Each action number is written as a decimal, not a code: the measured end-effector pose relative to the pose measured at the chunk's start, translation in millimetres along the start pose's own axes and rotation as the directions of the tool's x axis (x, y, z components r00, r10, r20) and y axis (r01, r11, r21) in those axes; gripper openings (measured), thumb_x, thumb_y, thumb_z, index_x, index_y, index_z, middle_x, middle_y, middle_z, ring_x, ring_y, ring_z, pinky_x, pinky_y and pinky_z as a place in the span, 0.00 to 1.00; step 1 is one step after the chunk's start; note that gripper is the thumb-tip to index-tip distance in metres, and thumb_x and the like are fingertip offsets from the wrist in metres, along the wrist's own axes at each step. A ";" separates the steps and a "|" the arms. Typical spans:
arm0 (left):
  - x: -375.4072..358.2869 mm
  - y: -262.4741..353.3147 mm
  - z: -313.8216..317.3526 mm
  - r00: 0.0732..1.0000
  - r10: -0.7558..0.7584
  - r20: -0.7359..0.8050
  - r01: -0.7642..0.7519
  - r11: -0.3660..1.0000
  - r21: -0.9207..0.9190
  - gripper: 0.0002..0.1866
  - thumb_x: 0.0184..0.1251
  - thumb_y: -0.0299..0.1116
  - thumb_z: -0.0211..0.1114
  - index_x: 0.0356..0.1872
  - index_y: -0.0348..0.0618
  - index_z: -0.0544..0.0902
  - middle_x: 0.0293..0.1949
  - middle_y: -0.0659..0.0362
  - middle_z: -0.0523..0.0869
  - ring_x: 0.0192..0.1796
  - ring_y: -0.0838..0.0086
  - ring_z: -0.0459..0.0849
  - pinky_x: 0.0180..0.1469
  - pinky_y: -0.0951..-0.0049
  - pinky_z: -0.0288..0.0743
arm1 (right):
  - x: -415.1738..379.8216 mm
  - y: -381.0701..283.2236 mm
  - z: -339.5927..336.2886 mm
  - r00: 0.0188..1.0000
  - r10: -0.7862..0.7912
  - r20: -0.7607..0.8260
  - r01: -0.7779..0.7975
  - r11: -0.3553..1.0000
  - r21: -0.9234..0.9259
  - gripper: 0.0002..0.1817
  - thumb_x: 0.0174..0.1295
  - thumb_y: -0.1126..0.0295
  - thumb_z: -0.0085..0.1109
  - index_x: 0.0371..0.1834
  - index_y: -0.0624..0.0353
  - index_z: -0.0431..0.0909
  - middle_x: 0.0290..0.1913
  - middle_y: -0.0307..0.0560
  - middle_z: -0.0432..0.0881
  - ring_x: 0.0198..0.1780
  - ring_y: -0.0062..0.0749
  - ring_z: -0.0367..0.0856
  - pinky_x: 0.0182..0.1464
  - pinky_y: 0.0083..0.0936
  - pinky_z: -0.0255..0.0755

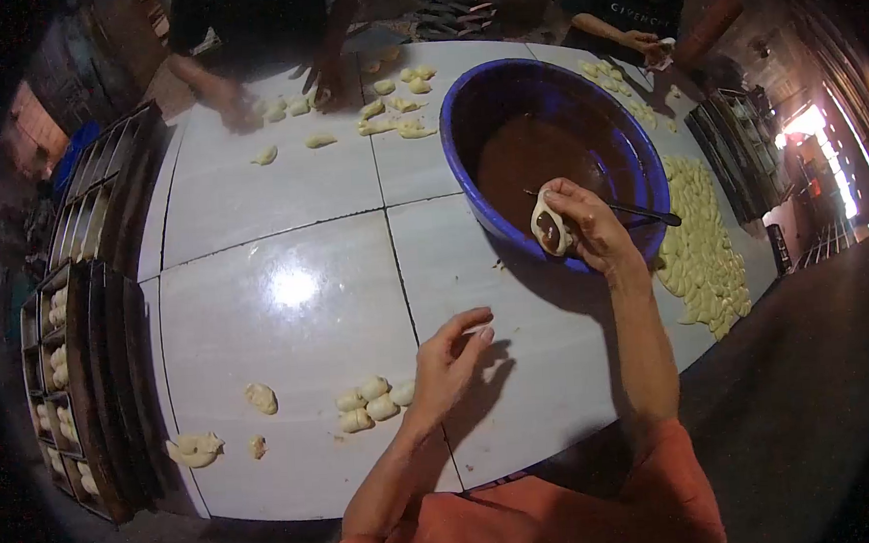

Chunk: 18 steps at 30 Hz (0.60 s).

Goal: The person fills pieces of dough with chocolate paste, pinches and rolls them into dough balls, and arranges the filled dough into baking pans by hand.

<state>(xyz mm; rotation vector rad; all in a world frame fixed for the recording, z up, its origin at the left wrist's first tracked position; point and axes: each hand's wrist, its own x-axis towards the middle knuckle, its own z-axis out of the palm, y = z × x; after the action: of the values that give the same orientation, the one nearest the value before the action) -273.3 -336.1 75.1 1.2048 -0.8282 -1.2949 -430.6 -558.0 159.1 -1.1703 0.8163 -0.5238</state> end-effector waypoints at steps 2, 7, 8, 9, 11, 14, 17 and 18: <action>13.3 8.7 11.3 1.000 0.006 0.030 -0.001 0.990 -0.143 0.24 0.80 0.42 0.56 0.67 0.35 0.74 0.63 0.51 0.80 0.62 0.65 0.81 0.62 0.65 0.76 | -15.7 -0.3 22.8 0.996 -0.082 0.037 0.074 0.979 0.191 0.09 0.73 0.65 0.57 0.47 0.57 0.73 0.36 0.41 0.82 0.35 0.21 0.85 0.33 0.16 0.83; 20.6 20.6 16.9 0.999 -0.046 0.021 0.049 0.807 -0.589 0.29 0.81 0.51 0.52 0.68 0.36 0.73 0.64 0.53 0.79 0.65 0.68 0.78 0.68 0.60 0.71 | -33.5 45.3 75.5 0.994 -0.106 -0.034 0.111 0.945 0.306 0.09 0.75 0.63 0.55 0.47 0.56 0.74 0.38 0.40 0.82 0.33 0.17 0.83 0.33 0.15 0.81; 14.9 23.3 11.3 0.999 -0.010 0.041 0.033 0.794 -0.607 0.28 0.81 0.52 0.52 0.66 0.38 0.74 0.62 0.55 0.80 0.63 0.70 0.79 0.70 0.59 0.68 | -36.9 58.0 82.2 0.995 -0.098 -0.002 0.091 0.917 0.389 0.08 0.75 0.65 0.55 0.49 0.56 0.74 0.39 0.38 0.82 0.34 0.16 0.83 0.32 0.12 0.80; 9.6 16.8 1.9 0.999 -0.046 0.010 0.043 0.797 -0.602 0.26 0.80 0.49 0.56 0.63 0.36 0.77 0.57 0.56 0.83 0.58 0.73 0.82 0.66 0.62 0.73 | -40.0 70.0 87.8 0.995 -0.091 0.028 0.067 0.881 0.468 0.07 0.75 0.68 0.55 0.50 0.56 0.75 0.40 0.36 0.82 0.34 0.15 0.83 0.32 0.10 0.78; 2.4 2.5 -18.4 0.978 -0.129 -0.165 0.019 0.839 -0.544 0.21 0.76 0.42 0.63 0.58 0.35 0.80 0.49 0.57 0.87 0.50 0.74 0.86 0.57 0.69 0.80 | -45.7 86.8 97.1 0.990 -0.094 0.105 0.028 0.858 0.513 0.10 0.73 0.68 0.57 0.53 0.57 0.74 0.42 0.37 0.81 0.41 0.18 0.83 0.41 0.15 0.81; -11.2 -15.5 -46.7 0.938 -0.110 -0.329 -0.078 0.857 -0.509 0.17 0.72 0.35 0.68 0.54 0.34 0.83 0.43 0.56 0.88 0.42 0.75 0.87 0.47 0.76 0.82 | -54.7 106.1 127.8 0.992 -0.123 0.038 0.121 0.992 0.041 0.23 0.61 0.71 0.68 0.59 0.61 0.73 0.53 0.44 0.80 0.56 0.27 0.79 0.63 0.29 0.74; -28.9 -7.6 -61.2 0.907 -0.118 -0.405 -0.049 0.924 -0.379 0.16 0.71 0.33 0.69 0.53 0.32 0.85 0.41 0.56 0.89 0.40 0.75 0.87 0.45 0.78 0.83 | -58.3 132.9 159.5 0.867 -0.491 0.080 0.450 0.706 -0.547 0.30 0.61 0.72 0.70 0.66 0.59 0.71 0.55 0.48 0.78 0.59 0.35 0.79 0.58 0.33 0.78; -34.9 -2.3 -63.4 0.910 -0.129 -0.394 -0.031 0.927 -0.374 0.17 0.71 0.32 0.69 0.54 0.31 0.84 0.42 0.55 0.89 0.41 0.76 0.87 0.46 0.77 0.83 | -61.4 133.5 172.5 0.863 -0.503 0.043 0.448 0.723 -0.526 0.27 0.62 0.75 0.68 0.66 0.60 0.74 0.58 0.51 0.77 0.59 0.38 0.80 0.56 0.33 0.78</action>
<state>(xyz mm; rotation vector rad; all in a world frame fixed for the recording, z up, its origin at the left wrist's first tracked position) -218.5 -289.9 64.2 1.1358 -0.2277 -1.1165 -338.8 -367.1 78.7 -1.9038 0.7624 -0.8255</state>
